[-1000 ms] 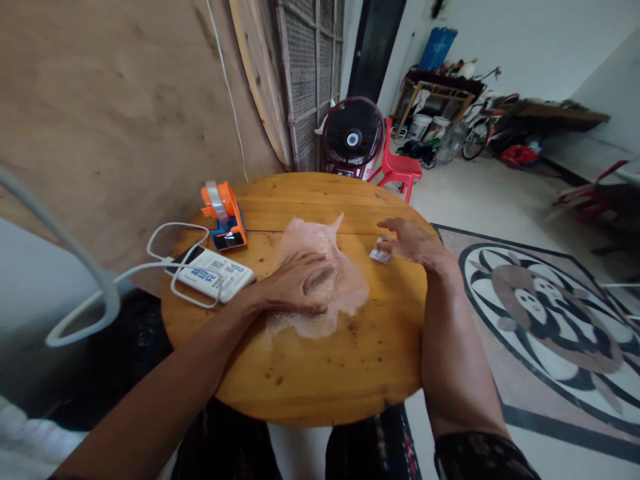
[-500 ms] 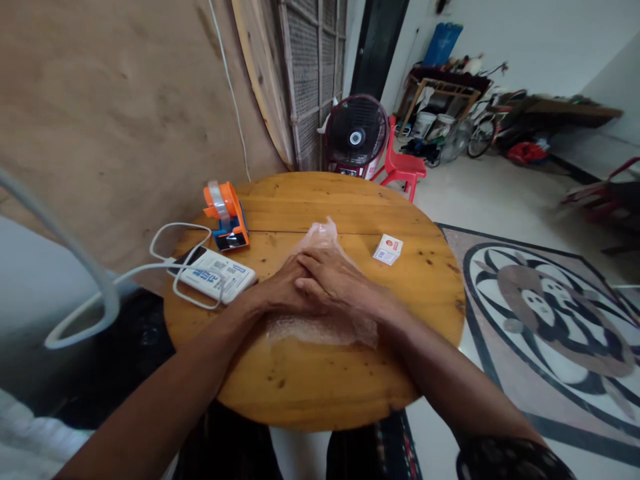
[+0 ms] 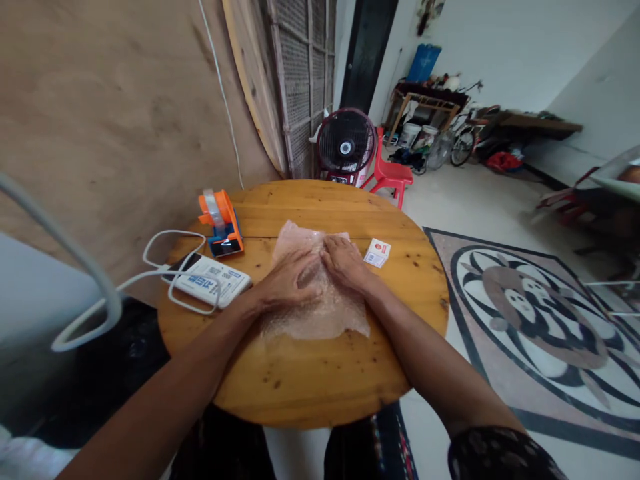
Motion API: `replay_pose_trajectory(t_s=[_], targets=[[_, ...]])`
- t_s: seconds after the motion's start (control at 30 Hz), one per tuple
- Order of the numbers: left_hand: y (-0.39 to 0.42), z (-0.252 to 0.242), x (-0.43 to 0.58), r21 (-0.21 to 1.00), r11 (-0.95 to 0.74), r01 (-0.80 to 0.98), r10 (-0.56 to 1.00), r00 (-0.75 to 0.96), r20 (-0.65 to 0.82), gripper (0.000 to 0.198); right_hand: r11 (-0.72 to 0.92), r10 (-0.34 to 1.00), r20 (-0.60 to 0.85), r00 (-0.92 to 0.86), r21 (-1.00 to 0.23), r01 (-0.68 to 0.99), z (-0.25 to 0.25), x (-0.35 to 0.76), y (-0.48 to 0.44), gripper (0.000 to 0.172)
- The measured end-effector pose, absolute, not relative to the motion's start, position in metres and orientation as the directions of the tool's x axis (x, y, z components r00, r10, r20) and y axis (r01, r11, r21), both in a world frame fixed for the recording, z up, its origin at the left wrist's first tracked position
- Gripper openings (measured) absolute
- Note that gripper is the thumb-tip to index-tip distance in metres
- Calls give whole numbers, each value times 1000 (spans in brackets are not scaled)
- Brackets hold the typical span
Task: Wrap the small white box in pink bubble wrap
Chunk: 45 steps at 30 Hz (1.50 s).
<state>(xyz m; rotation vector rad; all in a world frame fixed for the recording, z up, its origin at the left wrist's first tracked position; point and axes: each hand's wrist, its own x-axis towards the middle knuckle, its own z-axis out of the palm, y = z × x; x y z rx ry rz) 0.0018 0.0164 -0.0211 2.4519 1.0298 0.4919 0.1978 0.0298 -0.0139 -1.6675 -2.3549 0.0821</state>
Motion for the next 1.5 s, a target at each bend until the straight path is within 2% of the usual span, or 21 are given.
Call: replay_pose_trajectory(t_s=[0.13, 0.37, 1.07, 1.3, 1.5], targets=[[20, -26, 1, 458, -568, 683, 811, 559, 172, 70, 311, 945, 164, -283, -186, 932, -17, 197, 30, 46], [15, -27, 3, 285, -552, 783, 831, 544, 115, 65, 321, 940, 184, -288, -184, 929, -23, 198, 33, 50], [8, -26, 15, 132, -489, 862, 871, 490, 28, 69, 317, 944, 176, -278, -259, 912, -30, 206, 38, 56], [-12, -24, 29, 71, -429, 901, 902, 431, -20, 74, 380, 921, 191, -339, -255, 889, -27, 214, 39, 52], [-24, -26, 36, 84, -397, 914, 918, 395, 38, 72, 402, 912, 197, -361, -248, 881, -20, 217, 37, 42]])
